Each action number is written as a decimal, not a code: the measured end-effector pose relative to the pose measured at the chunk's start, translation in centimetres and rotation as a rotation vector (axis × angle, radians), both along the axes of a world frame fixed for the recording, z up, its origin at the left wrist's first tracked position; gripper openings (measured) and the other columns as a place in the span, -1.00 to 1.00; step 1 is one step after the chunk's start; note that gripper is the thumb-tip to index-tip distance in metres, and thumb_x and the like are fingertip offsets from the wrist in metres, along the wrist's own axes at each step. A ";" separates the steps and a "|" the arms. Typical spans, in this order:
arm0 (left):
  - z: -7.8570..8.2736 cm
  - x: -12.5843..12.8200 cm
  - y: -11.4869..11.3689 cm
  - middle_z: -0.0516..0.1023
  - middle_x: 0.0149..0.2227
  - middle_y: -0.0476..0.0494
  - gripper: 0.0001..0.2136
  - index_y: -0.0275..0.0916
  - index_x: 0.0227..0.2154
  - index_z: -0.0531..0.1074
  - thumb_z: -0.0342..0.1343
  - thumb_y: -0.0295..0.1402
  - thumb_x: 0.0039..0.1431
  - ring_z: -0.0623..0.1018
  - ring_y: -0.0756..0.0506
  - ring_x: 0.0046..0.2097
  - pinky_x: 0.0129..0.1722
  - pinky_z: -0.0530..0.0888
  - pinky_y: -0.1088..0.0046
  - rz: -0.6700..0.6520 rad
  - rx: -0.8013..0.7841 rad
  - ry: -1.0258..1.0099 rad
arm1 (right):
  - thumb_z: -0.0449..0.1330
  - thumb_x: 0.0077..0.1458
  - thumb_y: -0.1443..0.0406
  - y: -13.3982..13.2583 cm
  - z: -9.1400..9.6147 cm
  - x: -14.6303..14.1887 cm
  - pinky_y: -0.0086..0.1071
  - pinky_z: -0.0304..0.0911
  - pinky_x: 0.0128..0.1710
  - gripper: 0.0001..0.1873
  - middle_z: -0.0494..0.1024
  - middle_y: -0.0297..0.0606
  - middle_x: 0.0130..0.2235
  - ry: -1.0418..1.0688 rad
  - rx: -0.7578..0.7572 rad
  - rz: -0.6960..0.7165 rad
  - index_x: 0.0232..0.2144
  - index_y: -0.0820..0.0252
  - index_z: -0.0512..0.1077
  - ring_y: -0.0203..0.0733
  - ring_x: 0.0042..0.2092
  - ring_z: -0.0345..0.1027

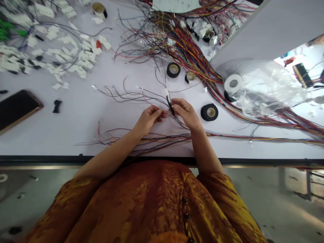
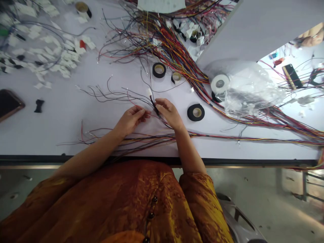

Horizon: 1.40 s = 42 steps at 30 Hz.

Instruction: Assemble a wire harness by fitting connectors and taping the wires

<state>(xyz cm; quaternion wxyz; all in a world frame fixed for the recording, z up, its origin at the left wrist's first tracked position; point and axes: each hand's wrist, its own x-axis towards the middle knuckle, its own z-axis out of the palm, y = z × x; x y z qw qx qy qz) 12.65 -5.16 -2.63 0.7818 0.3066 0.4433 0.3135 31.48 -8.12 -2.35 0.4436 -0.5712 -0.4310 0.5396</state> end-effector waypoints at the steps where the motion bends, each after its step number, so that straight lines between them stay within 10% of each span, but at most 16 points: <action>1: -0.2 -0.1 0.1 0.63 -0.28 -0.12 -0.77 -0.28 -0.39 0.37 0.31 -0.29 0.04 0.60 0.02 -0.31 -0.32 0.44 0.52 0.001 0.002 -0.005 | 0.26 0.11 0.11 -0.5 0.1 0.1 -0.30 0.35 -0.11 -0.67 0.53 -0.26 -0.12 -0.107 0.032 -0.011 -0.10 0.09 0.44 -0.21 -0.14 0.41; 7: -0.5 -0.3 0.4 0.63 -0.24 -0.12 -0.71 -0.28 -0.39 0.37 0.37 -0.28 0.00 0.63 -0.01 -0.26 -0.21 0.50 0.45 0.017 -0.001 -0.016 | 0.26 0.03 0.30 -3.0 0.2 -1.2 -0.26 0.24 -0.17 -0.94 0.40 -0.28 -0.33 -0.634 0.190 -0.020 -0.39 0.13 0.43 -0.18 -0.26 0.28; 17: 0.0 -0.5 0.5 0.45 -0.54 0.07 -0.88 -0.22 -0.30 0.38 0.20 -0.42 0.11 0.57 0.02 -0.39 -0.33 0.47 0.50 0.048 -0.198 -0.146 | 0.17 0.10 0.23 -2.5 -1.0 0.4 -0.47 0.06 -0.49 -0.85 0.36 -0.49 -0.51 0.109 -0.008 -0.244 -0.35 0.08 0.23 -0.39 -0.52 0.13; 21: 0.5 -0.8 0.8 0.28 -0.61 0.10 -0.93 -0.26 -0.32 0.47 0.17 -0.38 0.16 0.40 0.07 -0.55 -0.47 0.39 0.54 0.010 -0.164 -0.158 | 0.23 0.07 0.19 -2.3 -1.1 0.8 -0.47 0.14 -0.47 -0.77 0.36 -0.49 -0.50 0.173 -0.017 -0.270 -0.35 0.06 0.21 -0.38 -0.50 0.22; 26: 1.7 -1.0 1.0 0.56 -0.34 -0.14 -0.68 -0.29 -0.24 0.55 0.25 -0.09 0.14 0.55 -0.01 -0.36 -0.40 0.47 0.51 -0.191 0.021 -0.130 | 0.25 0.09 0.20 -2.2 0.5 1.2 -0.40 0.33 -0.28 -0.79 0.41 -0.43 -0.35 0.239 0.044 -0.229 -0.34 0.08 0.26 -0.41 -0.45 0.29; 31: 1.7 -0.9 2.0 0.43 -0.61 -0.03 -0.65 -0.29 -0.27 0.56 0.20 -0.05 0.19 0.39 0.03 -0.62 -0.62 0.32 0.52 -0.248 -0.089 -0.006 | 0.28 0.10 0.18 -3.1 2.7 1.2 -0.28 0.35 -0.02 -0.80 0.44 -0.31 -0.11 0.071 0.130 -0.104 -0.36 0.09 0.33 -0.31 -0.21 0.39; 36: 2.1 -1.1 2.7 0.65 -0.19 -0.20 -0.80 -0.28 -0.23 0.52 0.07 -0.27 0.32 0.65 -0.12 -0.14 -0.15 0.57 0.36 -0.049 -0.205 -0.164 | 0.27 0.14 0.24 -4.5 2.6 -0.1 -0.14 0.20 0.19 -0.91 0.44 -0.14 0.06 -0.381 0.269 0.180 -0.37 0.11 0.48 -0.05 0.18 0.31; 42: 2.6 -3.5 2.7 0.59 0.02 -0.24 -0.75 -0.28 -0.06 0.45 0.07 -0.26 0.31 0.58 -0.20 0.07 -0.02 0.55 0.26 -0.106 -0.175 -0.318 | 0.17 0.21 0.31 -3.9 0.7 -1.5 -0.30 0.34 -0.10 -0.89 0.55 -0.24 -0.24 -0.437 0.300 0.245 -0.31 0.14 0.51 -0.22 -0.20 0.45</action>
